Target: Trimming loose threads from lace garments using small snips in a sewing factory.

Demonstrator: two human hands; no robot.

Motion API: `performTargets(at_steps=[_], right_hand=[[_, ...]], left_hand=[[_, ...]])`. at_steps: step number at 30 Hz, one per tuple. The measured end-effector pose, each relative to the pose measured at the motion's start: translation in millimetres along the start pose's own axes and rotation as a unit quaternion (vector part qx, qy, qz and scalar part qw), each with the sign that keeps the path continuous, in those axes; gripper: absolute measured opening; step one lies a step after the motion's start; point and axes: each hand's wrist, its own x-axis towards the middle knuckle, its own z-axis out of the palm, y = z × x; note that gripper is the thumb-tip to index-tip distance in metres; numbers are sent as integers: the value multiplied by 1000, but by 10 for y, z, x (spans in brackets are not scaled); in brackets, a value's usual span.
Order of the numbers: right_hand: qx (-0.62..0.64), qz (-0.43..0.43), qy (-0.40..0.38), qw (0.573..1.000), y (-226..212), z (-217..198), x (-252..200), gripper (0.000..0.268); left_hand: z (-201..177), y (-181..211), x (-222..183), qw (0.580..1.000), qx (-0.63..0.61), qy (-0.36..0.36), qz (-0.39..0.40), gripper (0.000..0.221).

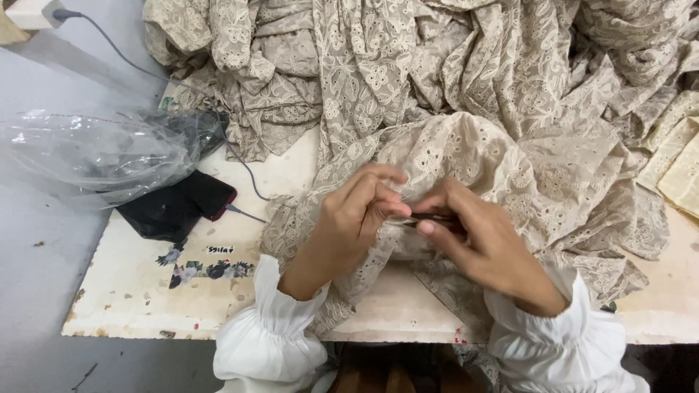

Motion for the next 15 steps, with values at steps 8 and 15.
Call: performTargets(at_steps=[8,15], right_hand=[[-23,-14,-2,1000,-71,72,168,21],[-10,-8,12,1000,-70,104,160,17]], left_hand=[[-134,106,61,993,-90,-36,-70,14],[-70,44,40,996,-82,-10,-34,11]])
